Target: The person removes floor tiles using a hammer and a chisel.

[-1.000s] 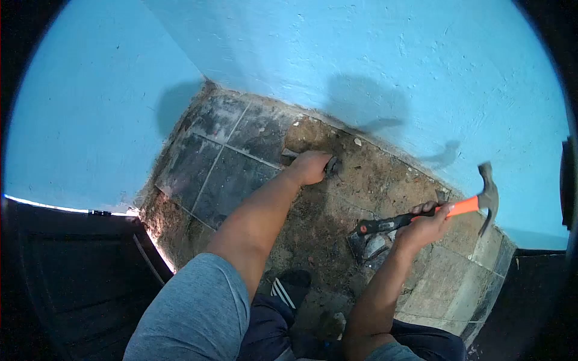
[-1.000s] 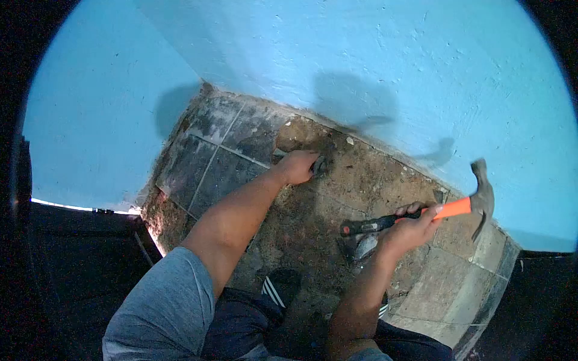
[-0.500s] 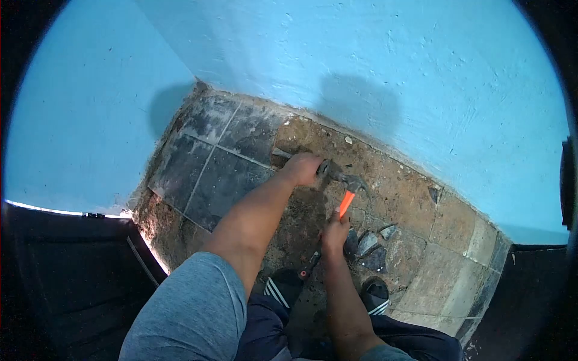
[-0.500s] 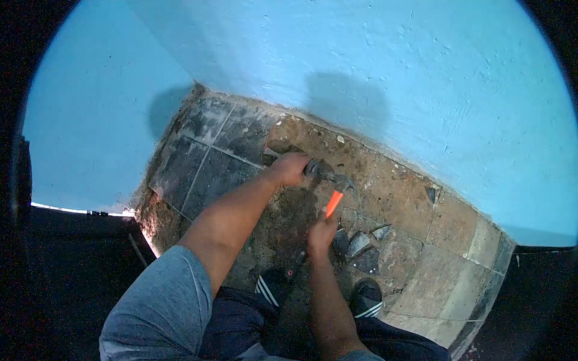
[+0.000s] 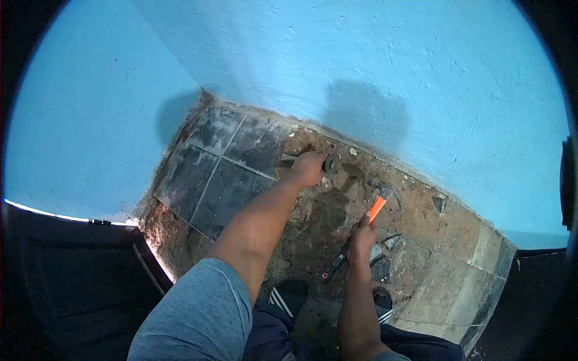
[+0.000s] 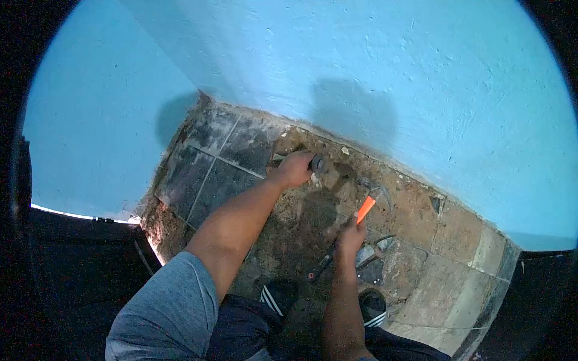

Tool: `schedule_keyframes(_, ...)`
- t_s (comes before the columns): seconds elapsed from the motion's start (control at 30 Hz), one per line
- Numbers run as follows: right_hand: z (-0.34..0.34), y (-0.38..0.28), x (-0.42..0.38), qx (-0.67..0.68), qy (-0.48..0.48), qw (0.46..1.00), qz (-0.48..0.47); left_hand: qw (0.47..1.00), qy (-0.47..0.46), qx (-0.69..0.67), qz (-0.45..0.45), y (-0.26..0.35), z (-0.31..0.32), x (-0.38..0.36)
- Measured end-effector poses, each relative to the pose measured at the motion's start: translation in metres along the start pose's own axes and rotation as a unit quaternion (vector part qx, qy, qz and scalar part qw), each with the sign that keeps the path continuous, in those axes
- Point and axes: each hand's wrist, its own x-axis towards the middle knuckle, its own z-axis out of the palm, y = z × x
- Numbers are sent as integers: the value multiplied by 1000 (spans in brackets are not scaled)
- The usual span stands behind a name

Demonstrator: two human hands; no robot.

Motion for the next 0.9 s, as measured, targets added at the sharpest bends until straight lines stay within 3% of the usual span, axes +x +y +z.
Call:
schedule_keyframes(0.07,5,-22,-4,-11,12,1000,1,1000,15,-5,-16,-2,-1,6)
schedule_keyframes(0.23,-2,-101,0,30,21,993,-111,998,15,-2,-55,2,-11,15)
schedule_keyframes(0.3,3,-143,-10,4,84,983,-164,998,6,32,-53,-6,-5,23)
schedule_keyframes(0.37,1,-165,-3,91,110,967,-211,996,-1,64,-60,0,-9,25)
schedule_keyframes(0.47,16,-158,7,103,137,946,-274,997,30,57,-52,-5,3,24)
schedule_keyframes(0.53,27,-107,26,68,153,941,-293,998,18,45,-51,-7,2,22)
schedule_keyframes(0.57,29,-59,39,-117,104,949,-274,997,-12,44,-56,-1,-7,20)
schedule_keyframes(0.6,32,-29,43,-297,53,921,-245,997,-42,42,-58,3,-11,20)
schedule_keyframes(0.67,61,-31,23,-357,-60,924,-122,998,-28,49,-33,0,-7,17)
schedule_keyframes(0.77,44,-18,21,-224,-84,971,12,997,-31,58,-29,11,-13,14)
schedule_keyframes(0.9,17,12,24,-200,-62,977,32,996,-40,80,30,9,6,-2)
